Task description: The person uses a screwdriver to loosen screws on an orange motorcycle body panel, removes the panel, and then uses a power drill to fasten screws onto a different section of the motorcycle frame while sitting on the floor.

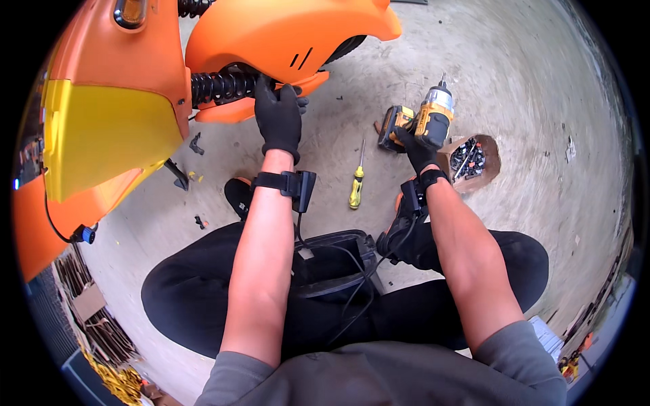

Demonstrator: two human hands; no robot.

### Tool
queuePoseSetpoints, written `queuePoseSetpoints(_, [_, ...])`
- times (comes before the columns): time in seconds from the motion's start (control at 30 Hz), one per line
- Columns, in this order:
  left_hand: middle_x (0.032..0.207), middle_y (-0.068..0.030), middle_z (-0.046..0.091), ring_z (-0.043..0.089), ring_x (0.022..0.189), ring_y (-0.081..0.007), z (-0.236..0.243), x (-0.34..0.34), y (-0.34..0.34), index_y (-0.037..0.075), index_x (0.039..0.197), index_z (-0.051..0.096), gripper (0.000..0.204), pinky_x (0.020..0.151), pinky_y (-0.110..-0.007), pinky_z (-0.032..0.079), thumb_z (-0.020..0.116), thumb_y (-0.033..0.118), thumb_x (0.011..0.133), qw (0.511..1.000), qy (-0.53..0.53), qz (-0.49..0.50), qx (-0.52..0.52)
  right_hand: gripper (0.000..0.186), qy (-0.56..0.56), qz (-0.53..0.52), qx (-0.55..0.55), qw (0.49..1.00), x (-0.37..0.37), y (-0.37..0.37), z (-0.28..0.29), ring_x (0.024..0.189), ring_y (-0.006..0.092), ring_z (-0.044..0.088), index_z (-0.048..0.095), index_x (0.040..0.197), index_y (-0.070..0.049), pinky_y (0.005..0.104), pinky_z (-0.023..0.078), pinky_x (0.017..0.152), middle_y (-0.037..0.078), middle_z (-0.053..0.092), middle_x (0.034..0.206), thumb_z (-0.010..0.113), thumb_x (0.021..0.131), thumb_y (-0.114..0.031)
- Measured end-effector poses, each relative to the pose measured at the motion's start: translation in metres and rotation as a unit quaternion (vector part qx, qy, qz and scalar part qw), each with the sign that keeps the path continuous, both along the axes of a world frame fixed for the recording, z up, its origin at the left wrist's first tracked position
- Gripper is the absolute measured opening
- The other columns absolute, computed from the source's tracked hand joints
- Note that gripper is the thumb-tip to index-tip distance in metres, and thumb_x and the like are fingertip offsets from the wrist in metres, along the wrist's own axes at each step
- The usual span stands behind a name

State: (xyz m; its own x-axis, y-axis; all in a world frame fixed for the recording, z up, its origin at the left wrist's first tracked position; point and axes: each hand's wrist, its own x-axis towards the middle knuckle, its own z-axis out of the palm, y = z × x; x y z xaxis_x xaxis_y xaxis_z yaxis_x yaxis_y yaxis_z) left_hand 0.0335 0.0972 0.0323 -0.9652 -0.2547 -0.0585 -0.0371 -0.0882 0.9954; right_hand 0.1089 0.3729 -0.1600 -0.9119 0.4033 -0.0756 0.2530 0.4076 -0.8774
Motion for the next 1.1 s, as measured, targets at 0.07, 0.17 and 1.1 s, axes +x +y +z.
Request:
queuePoseSetpoints(0.07, [0.081,-0.0124,0.062,0.059,0.055,-0.0160,-0.003,-0.009,-0.009,0.000,0.109,0.045,0.023,0.051,-0.028,0.049,0.047,0.005,0.087,0.999,-0.033,-0.042,0.013,0.039,-0.030,-0.008,-0.010,0.999,0.004,-0.005,0.009,0.084,0.0164,0.061,0.060,0.098,-0.003,0.0319,0.050,0.074,0.006,0.063,0.093,0.079,0.070,-0.022])
queuePoseSetpoints(0.17, [0.080,-0.0130,0.062,0.059,0.055,-0.0172,-0.006,-0.020,-0.016,0.000,0.104,0.045,0.019,0.051,-0.028,0.049,0.045,0.003,0.085,0.994,-0.062,-0.088,0.027,0.041,-0.027,-0.028,0.031,0.999,0.015,-0.010,0.022,0.083,0.0183,0.062,0.061,0.101,-0.003,0.0349,0.050,0.075,0.008,0.064,0.094,0.077,0.069,-0.024])
queuePoseSetpoints(1.1, [0.084,-0.0129,0.061,0.059,0.072,-0.0199,-0.021,-0.022,-0.028,-0.003,0.103,0.045,0.023,0.066,-0.030,0.045,0.049,0.001,0.081,0.974,0.025,-0.112,-0.195,0.071,0.014,0.073,-0.528,0.846,-0.095,-0.182,0.105,0.099,0.0223,0.058,0.021,0.143,-0.020,0.0348,0.054,0.076,0.017,0.048,0.125,0.063,0.087,-0.028])
